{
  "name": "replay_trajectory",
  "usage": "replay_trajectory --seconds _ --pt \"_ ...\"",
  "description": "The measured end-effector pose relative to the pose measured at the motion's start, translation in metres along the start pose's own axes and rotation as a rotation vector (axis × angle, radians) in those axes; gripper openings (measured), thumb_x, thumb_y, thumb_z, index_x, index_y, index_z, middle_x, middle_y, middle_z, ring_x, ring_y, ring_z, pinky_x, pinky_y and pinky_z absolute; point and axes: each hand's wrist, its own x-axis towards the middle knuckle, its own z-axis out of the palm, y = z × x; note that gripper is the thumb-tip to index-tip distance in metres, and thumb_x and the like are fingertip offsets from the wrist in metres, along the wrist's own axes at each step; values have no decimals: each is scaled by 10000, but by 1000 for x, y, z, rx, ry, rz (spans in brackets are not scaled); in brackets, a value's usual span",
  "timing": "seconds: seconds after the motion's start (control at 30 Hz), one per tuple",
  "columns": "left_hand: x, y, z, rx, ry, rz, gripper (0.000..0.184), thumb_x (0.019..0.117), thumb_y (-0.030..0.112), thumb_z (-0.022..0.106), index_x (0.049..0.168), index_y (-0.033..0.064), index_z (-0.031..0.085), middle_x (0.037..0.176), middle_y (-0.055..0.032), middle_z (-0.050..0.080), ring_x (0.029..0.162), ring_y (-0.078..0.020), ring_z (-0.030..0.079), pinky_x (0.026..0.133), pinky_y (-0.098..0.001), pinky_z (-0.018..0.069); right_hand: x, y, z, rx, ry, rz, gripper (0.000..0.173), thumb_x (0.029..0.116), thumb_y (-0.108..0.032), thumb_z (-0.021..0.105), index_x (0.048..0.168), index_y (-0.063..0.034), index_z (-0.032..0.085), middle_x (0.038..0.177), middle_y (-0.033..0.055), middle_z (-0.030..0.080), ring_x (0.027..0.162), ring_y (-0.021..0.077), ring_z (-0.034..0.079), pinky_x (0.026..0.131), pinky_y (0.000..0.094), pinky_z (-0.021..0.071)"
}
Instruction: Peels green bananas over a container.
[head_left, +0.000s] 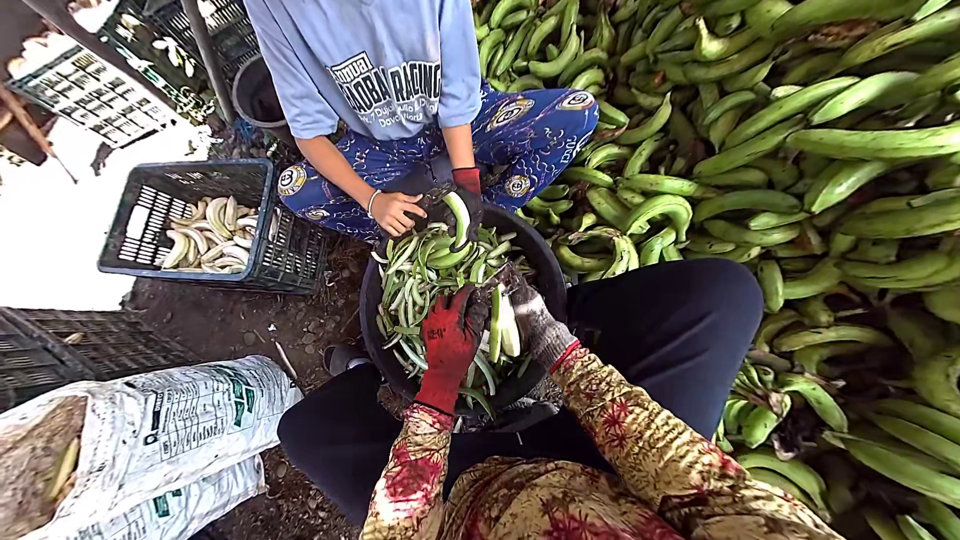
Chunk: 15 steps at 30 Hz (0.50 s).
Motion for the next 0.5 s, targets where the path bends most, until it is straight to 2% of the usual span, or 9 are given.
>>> replay_trajectory --seconds 0.03,0.13,0.17,0.2,0.27,0.33,0.4,0.47,0.5 --pt "8 -2 -1 -21 -37 -62 413 1059 338 453 1377 167 653 1196 -197 680 1063 -374 667 899 -571 527 0 2 0 -69 -35 -36 393 1098 -212 392 1404 3 513 1134 147 663 965 160 660 864 347 569" --pt "28 -10 -7 -54 -204 -254 442 1108 360 363 1435 168 590 1304 -191 657 1216 -356 627 1044 -573 470 -11 -11 1 -186 -175 12 451 1114 -336 333 1394 -48 537 1062 115 673 856 169 677 746 355 597" --pt "33 -14 -8 -51 -237 -302 464 1115 384 337 1426 152 591 1320 -183 655 1257 -341 608 1077 -569 446 -12 -13 1 -170 -211 48 459 1107 -378 348 1364 -69 570 995 106 695 794 179 693 695 359 608" --pt "36 -18 -8 -38 -256 -339 478 1116 394 326 1426 139 587 1341 -181 647 1288 -336 591 1096 -573 429 -12 -15 0 -127 -247 85 464 1101 -393 358 1384 -89 565 973 104 708 777 194 703 683 364 613" --pt "38 -18 -10 -32 -222 -353 476 1111 397 338 1427 140 586 1342 -175 649 1280 -329 599 1086 -571 441 -4 -12 -7 31 -269 138 472 1103 -370 327 1422 -83 523 989 134 714 820 237 713 732 399 615" --pt "33 -14 -11 -52 -161 -255 466 1096 406 365 1404 149 603 1259 -171 681 1178 -328 650 1011 -569 493 6 -11 -12 267 -205 195 466 1110 -388 264 1369 -92 515 914 135 706 742 224 693 644 361 590" --pt "19 -9 -10 -82 -122 -61 468 1069 430 396 1361 163 645 1159 -145 706 1054 -305 686 918 -543 542 15 -13 -19 456 -139 264 517 1102 -490 234 1180 -93 555 804 89 656 645 178 639 556 316 550" --pt "0 -4 -10 -65 -122 134 517 1044 481 396 1346 163 670 1145 -149 715 1032 -324 691 881 -552 551 20 -16 -29 544 -123 275 539 1089 -520 271 1161 -84 578 825 62 638 687 147 628 613 309 557" --pt "-8 -3 -10 -32 -118 211 552 1039 529 376 1336 176 680 1142 -148 714 1027 -334 690 866 -559 548 24 -17 -33 605 -161 290 548 1082 -521 269 1134 -79 588 817 54 631 675 131 622 610 290 559"
